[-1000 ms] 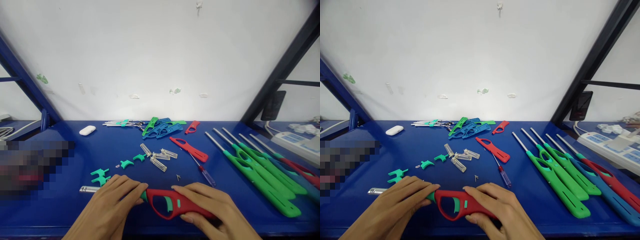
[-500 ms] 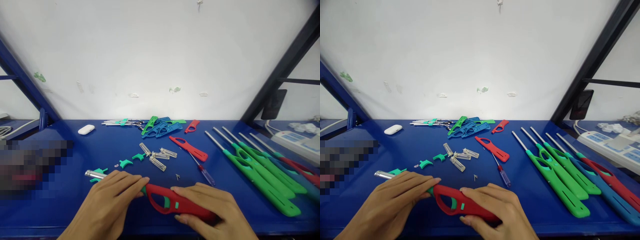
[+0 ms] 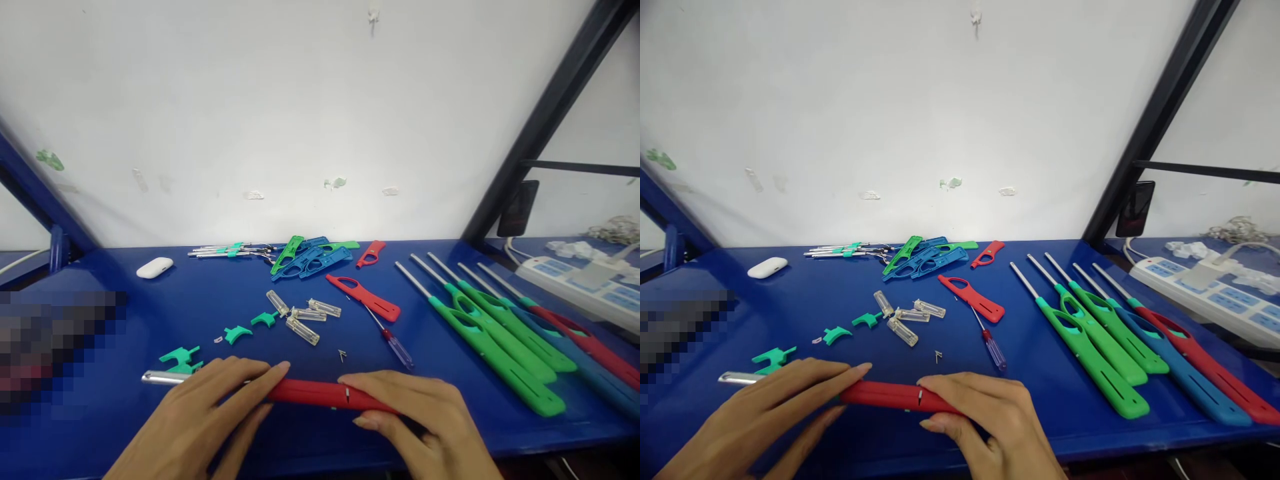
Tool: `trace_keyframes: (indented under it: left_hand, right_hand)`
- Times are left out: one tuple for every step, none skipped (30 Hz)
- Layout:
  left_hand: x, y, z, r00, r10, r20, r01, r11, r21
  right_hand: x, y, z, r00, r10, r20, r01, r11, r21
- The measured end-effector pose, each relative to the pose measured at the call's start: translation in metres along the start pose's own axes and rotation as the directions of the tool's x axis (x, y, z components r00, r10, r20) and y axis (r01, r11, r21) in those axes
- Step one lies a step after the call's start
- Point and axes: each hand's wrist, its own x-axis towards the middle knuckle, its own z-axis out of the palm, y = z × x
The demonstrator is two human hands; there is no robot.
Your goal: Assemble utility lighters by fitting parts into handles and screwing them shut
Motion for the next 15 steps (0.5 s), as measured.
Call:
trace_keyframes:
  left_hand:
    - [0.002,0.002,0.000,1.000,0.022,0.004,-0.022,1.000,0.010]
    - [0.004,0.004,0.000,0.999,0.038,0.008,-0.038,0.999,0.018]
    - [0.006,0.006,0.001,0.999,0.053,0.009,-0.053,0.998,0.024]
    - [0.009,0.008,0.001,0.998,0.065,0.009,-0.065,0.998,0.024]
    - [0.011,0.009,0.002,0.997,0.075,0.002,-0.075,0.997,0.021]
    - [0.013,0.010,0.003,0.997,0.079,-0.013,-0.078,0.997,0.017]
    - [0.013,0.010,0.004,0.997,0.077,-0.028,-0.077,0.997,0.013]
    - [0.013,0.010,0.005,0.996,0.069,-0.048,-0.068,0.998,0.010]
    - [0.012,0.010,0.006,0.997,0.051,-0.061,-0.050,0.999,0.009]
    - [0.010,0.010,0.008,0.997,0.027,-0.068,-0.027,1.000,0.009]
    - [0.009,0.010,0.009,0.998,0.008,-0.069,-0.008,1.000,0.010]
    - [0.008,0.010,0.010,0.998,-0.007,-0.065,0.007,1.000,0.006]
    - [0.007,0.010,0.010,0.998,-0.020,-0.054,0.019,1.000,-0.004]
    - [0.007,0.010,0.011,0.998,-0.030,-0.050,0.030,0.999,-0.015]
    - [0.006,0.010,0.012,0.998,-0.042,-0.042,0.041,0.999,-0.024]
  right_hand:
    - [0.003,-0.002,-0.001,1.000,-0.015,-0.013,0.015,1.000,0.022]
    - [0.008,-0.005,-0.002,0.999,-0.036,-0.019,0.037,0.998,0.054]
    - [0.012,-0.007,-0.002,0.998,-0.066,-0.017,0.067,0.994,0.090]
    - [0.017,-0.010,-0.003,0.995,-0.095,-0.010,0.096,0.988,0.125]
    - [0.021,-0.012,-0.003,0.993,-0.120,0.000,0.118,0.981,0.153]
    - [0.023,-0.014,-0.003,0.992,-0.129,0.001,0.128,0.978,0.165]
    - [0.023,-0.015,-0.003,0.993,-0.120,-0.007,0.119,0.980,0.159]
    - [0.021,-0.015,-0.002,0.996,-0.092,-0.020,0.093,0.987,0.134]
    - [0.018,-0.015,-0.001,0.998,-0.048,-0.031,0.051,0.994,0.096]
    - [0.014,-0.014,0.000,0.999,-0.001,-0.042,0.003,0.999,0.054]
    - [0.010,-0.012,0.001,0.998,0.045,-0.048,-0.044,0.999,0.014]
    - [0.006,-0.011,0.002,0.995,0.082,-0.051,-0.083,0.996,-0.017]
    - [0.004,-0.009,0.002,0.993,0.111,-0.046,-0.113,0.993,-0.034]
    - [0.004,-0.009,0.002,0.991,0.127,-0.041,-0.129,0.991,-0.031]
    - [0.005,-0.008,0.002,0.991,0.134,-0.026,-0.135,0.991,-0.010]
